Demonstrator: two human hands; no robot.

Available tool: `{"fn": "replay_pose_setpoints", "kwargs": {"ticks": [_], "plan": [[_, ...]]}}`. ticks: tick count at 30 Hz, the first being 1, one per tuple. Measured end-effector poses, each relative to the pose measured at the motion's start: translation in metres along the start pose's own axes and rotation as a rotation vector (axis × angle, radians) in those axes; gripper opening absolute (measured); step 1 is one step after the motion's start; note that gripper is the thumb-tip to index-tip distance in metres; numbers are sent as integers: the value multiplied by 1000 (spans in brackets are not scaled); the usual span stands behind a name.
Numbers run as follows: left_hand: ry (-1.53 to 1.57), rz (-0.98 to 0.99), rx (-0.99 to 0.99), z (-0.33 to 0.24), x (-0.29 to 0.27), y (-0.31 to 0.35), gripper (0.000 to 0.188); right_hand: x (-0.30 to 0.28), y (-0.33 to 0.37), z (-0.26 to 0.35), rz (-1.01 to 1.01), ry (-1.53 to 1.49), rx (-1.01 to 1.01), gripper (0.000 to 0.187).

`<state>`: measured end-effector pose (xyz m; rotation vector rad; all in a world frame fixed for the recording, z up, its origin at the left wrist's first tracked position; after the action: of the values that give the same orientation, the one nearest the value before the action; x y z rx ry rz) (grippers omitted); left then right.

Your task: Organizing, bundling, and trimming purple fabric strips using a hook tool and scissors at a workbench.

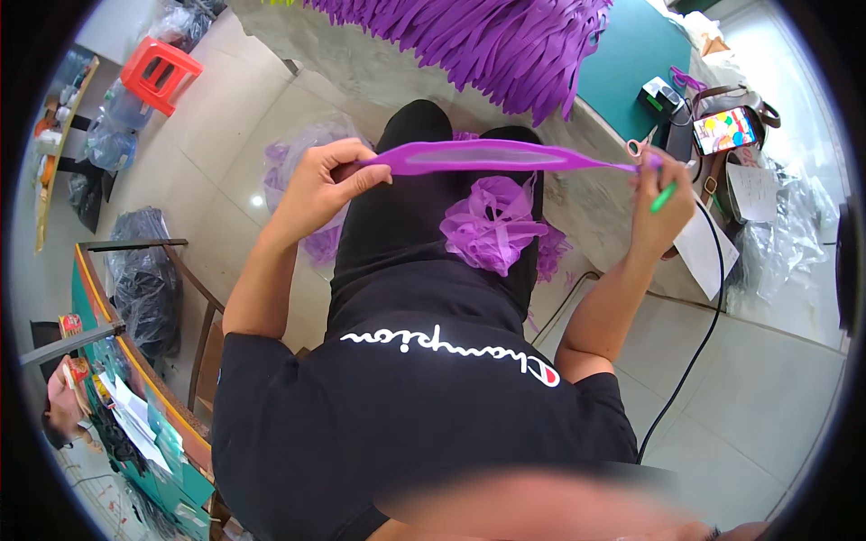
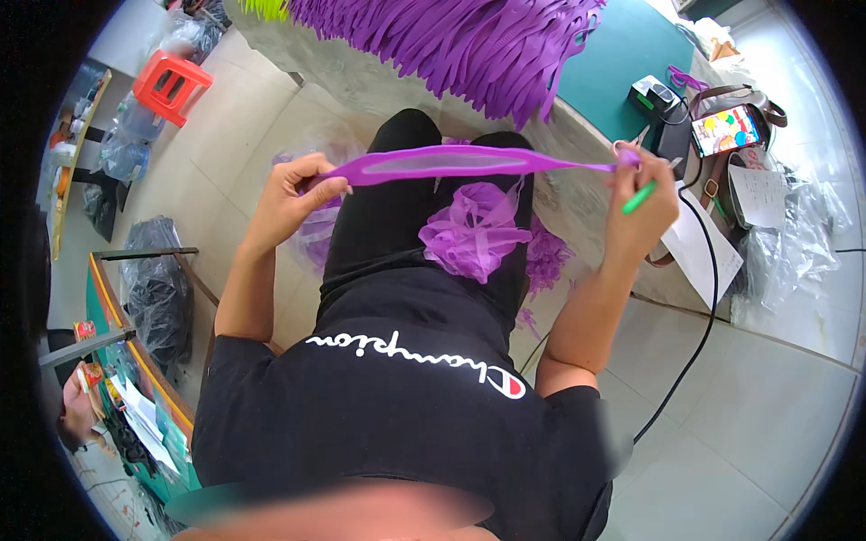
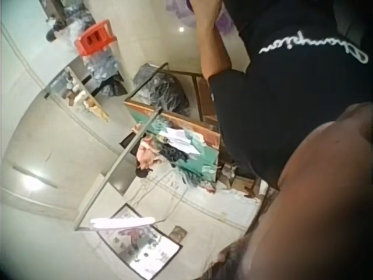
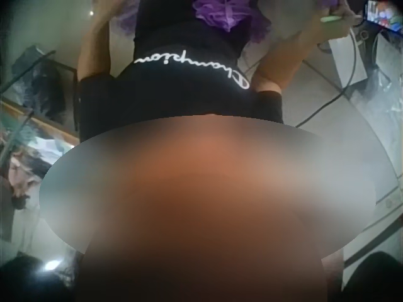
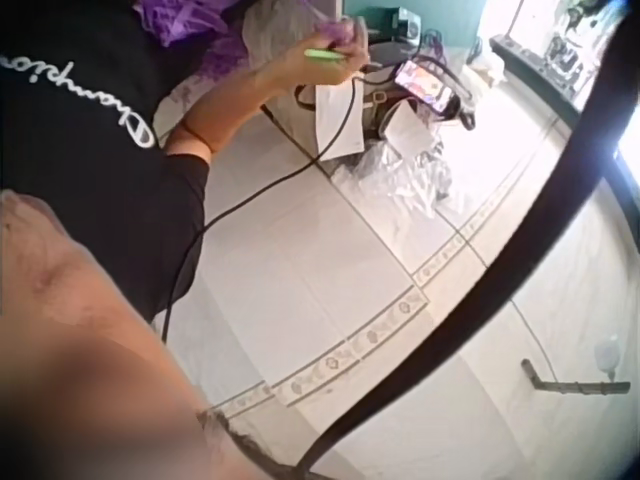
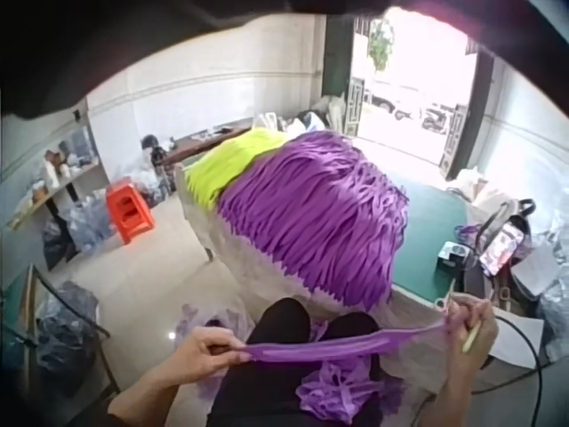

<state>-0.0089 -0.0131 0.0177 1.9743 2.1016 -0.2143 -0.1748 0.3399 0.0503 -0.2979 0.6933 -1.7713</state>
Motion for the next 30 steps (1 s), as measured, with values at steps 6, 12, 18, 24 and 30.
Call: {"fn": "replay_pose_setpoints", "kwargs": {"ticks": [6,12,18,24,30], "plan": [[300,202,136,-20,24,-9,22,31,34,34,597,425,-42,20],[110,442,49,-38,54,-19,19,93,94,38,1066,-500,19,37],[-376,-420,367,-51,68,-20,17,70,85,49,638,-520,79,38],[532,334,-114,-25,113,-15,33,56,102,53,652,-307,-80,40],[612,228,-7,-6,123,-23,19,46,112,34,558,-427,251,39]]}}
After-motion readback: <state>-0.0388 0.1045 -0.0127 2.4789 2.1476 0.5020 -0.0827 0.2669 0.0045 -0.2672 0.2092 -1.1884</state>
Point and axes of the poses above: each hand's wrist, its own y-axis away from the middle knuckle, its own x-axis out of the palm, z = x × y, the point moved 3 cm from there along -y, towards the middle knuckle, and after that the axes turned 1 degree about -x, right-handed, at the moved point
